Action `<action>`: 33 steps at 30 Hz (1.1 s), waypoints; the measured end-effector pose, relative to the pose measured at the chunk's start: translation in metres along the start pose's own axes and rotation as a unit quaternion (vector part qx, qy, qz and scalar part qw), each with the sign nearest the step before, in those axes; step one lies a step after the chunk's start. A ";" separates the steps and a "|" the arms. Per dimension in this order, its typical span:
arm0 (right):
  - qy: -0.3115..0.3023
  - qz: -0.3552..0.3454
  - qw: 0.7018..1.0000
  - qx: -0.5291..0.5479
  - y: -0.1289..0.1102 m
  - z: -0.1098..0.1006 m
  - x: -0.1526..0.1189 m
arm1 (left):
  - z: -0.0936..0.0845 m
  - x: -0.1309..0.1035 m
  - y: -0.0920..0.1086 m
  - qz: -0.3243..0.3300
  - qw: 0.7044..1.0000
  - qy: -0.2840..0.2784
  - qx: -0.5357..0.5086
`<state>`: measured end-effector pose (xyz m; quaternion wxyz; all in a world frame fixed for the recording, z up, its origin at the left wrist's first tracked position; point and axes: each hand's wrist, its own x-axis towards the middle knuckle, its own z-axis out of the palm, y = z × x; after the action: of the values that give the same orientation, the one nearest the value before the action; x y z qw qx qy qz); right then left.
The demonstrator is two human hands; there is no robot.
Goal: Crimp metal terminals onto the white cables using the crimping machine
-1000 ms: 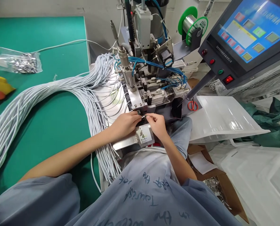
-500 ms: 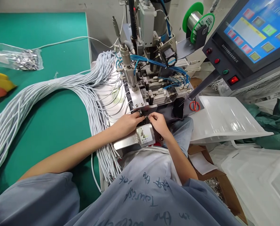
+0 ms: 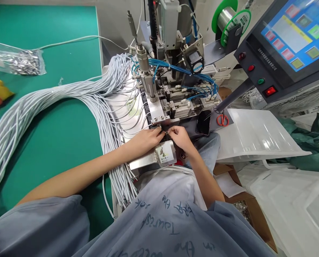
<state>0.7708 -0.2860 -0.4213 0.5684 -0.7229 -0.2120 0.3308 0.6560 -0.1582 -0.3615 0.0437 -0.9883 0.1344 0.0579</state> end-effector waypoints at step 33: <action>0.038 -0.097 0.988 -0.114 0.012 -0.001 -0.001 | -0.005 -0.008 0.008 -0.090 0.994 -0.056 -0.025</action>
<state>0.7704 -0.2905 -0.4330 0.5190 -0.7714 -0.2955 0.2197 0.6468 -0.1647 -0.3562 0.0310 -0.9923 0.0409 0.1127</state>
